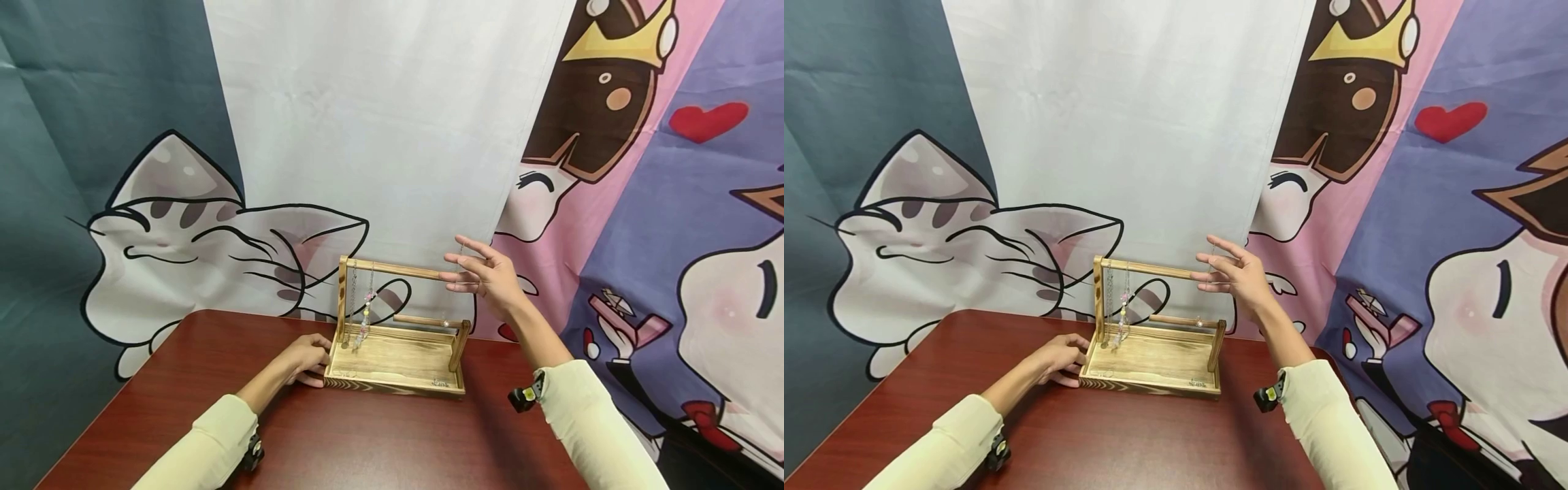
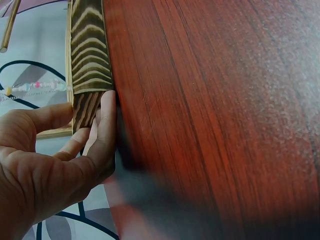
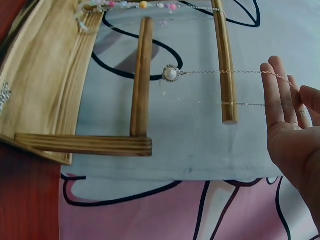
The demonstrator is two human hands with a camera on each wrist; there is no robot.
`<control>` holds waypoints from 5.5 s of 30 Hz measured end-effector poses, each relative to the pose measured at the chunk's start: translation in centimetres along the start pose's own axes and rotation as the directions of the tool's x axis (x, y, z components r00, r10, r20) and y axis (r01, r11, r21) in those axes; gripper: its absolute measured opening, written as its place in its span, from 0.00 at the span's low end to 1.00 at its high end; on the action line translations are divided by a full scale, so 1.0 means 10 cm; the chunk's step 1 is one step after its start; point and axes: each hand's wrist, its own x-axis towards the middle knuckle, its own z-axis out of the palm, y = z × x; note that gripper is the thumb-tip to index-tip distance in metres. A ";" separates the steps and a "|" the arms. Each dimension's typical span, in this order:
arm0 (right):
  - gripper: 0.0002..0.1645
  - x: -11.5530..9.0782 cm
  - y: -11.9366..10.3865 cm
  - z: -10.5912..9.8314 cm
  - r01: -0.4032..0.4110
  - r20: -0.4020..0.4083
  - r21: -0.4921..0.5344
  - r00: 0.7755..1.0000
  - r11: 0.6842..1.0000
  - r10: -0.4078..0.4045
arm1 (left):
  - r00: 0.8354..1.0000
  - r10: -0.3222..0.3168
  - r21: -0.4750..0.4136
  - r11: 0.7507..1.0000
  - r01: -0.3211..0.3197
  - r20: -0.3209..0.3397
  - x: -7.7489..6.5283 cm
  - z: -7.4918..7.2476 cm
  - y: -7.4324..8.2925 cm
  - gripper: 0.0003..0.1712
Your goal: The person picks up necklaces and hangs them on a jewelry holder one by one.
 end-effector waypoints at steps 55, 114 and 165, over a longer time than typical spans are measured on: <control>0.31 0.26 0.44 0.41 -0.067 -0.031 -0.008 0.997 0.998 0.067 | 1.000 0.000 0.002 1.000 0.000 -0.003 -0.02 0.02 0.00 0.26; 0.27 0.30 0.95 0.97 -0.113 0.037 -0.156 0.992 0.981 0.120 | 1.000 -0.012 -0.002 1.000 0.012 -0.002 0.01 0.01 0.01 0.26; 0.23 -0.42 1.15 0.86 0.027 0.108 -0.428 0.994 0.903 0.021 | 1.000 -0.005 0.001 1.000 0.005 -0.006 0.00 0.01 0.00 0.26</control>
